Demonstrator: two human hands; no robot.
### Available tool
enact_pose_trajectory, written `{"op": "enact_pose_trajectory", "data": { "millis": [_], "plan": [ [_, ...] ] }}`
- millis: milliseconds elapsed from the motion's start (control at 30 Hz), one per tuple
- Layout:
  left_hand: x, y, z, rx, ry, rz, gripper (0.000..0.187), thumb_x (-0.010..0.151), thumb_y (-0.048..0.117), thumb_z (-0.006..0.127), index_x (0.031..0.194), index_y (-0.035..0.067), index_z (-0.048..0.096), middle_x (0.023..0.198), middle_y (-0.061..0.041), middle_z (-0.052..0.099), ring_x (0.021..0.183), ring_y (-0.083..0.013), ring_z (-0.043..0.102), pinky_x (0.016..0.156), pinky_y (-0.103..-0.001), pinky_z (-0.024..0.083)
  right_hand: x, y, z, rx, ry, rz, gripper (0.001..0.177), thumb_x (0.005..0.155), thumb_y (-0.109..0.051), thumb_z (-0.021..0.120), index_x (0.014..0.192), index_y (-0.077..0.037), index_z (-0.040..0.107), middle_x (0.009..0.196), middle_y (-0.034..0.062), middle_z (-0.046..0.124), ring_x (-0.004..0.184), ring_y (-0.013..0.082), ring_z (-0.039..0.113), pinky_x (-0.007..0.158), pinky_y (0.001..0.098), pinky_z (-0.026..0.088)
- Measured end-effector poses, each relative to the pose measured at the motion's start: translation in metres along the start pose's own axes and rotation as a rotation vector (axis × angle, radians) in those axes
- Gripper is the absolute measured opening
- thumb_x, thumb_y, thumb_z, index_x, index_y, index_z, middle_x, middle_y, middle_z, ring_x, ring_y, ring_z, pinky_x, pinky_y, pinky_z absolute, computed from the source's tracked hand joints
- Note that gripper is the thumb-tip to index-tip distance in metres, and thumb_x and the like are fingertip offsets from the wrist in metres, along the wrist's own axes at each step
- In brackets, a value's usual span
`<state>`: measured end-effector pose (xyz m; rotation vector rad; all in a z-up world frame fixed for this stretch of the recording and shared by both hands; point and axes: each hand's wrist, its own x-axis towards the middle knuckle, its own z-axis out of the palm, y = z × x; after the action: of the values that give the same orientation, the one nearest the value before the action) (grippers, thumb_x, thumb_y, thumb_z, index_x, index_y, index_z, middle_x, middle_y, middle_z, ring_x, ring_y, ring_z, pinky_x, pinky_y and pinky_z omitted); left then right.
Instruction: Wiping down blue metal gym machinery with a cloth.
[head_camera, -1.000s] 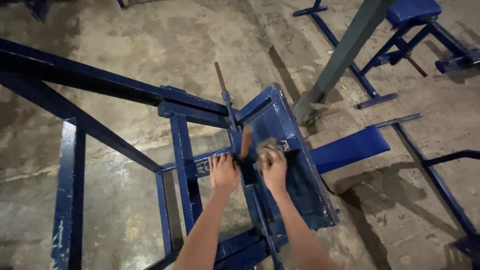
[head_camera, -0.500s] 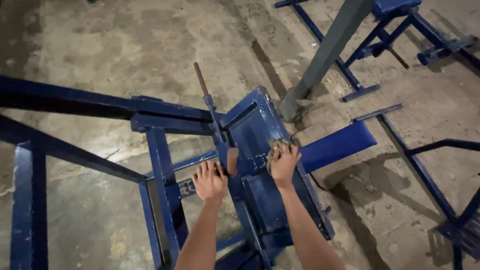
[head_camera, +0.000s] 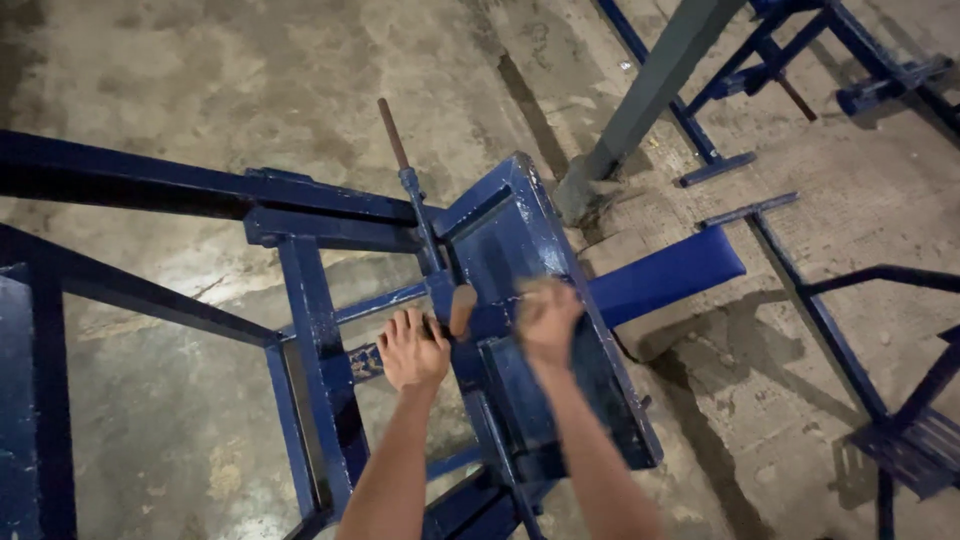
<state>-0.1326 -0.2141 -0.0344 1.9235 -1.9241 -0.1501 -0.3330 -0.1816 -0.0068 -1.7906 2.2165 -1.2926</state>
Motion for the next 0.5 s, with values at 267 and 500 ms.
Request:
{"op": "enact_pose_trajectory", "data": {
  "millis": [267, 500],
  "plan": [
    [0.0, 0.0, 0.005, -0.03, 0.056, 0.014, 0.021, 0.091, 0.032, 0.059, 0.099, 0.013, 0.062, 0.102, -0.008, 0.061, 0.105, -0.0319, 0.058, 0.09, -0.048, 0.043, 0.007, 0.054, 0.018, -0.055, 0.043, -0.053, 0.022, 0.096, -0.012, 0.066, 0.115, -0.001, 0.07, 0.124, 0.0184, 0.067, 0.12, 0.0379, 0.056, 0.103, 0.0522, 0.037],
    [-0.004, -0.005, 0.023, -0.047, 0.043, -0.029, 0.025, 0.096, 0.035, 0.055, 0.104, 0.014, 0.064, 0.108, -0.008, 0.062, 0.109, -0.0301, 0.058, 0.095, -0.047, 0.044, 0.039, 0.015, 0.041, 0.608, -0.645, 0.123, 0.038, 0.085, -0.005, 0.06, 0.12, -0.012, 0.073, 0.125, 0.0089, 0.074, 0.121, 0.0281, 0.069, 0.103, 0.0375, 0.054]
  ]
}}
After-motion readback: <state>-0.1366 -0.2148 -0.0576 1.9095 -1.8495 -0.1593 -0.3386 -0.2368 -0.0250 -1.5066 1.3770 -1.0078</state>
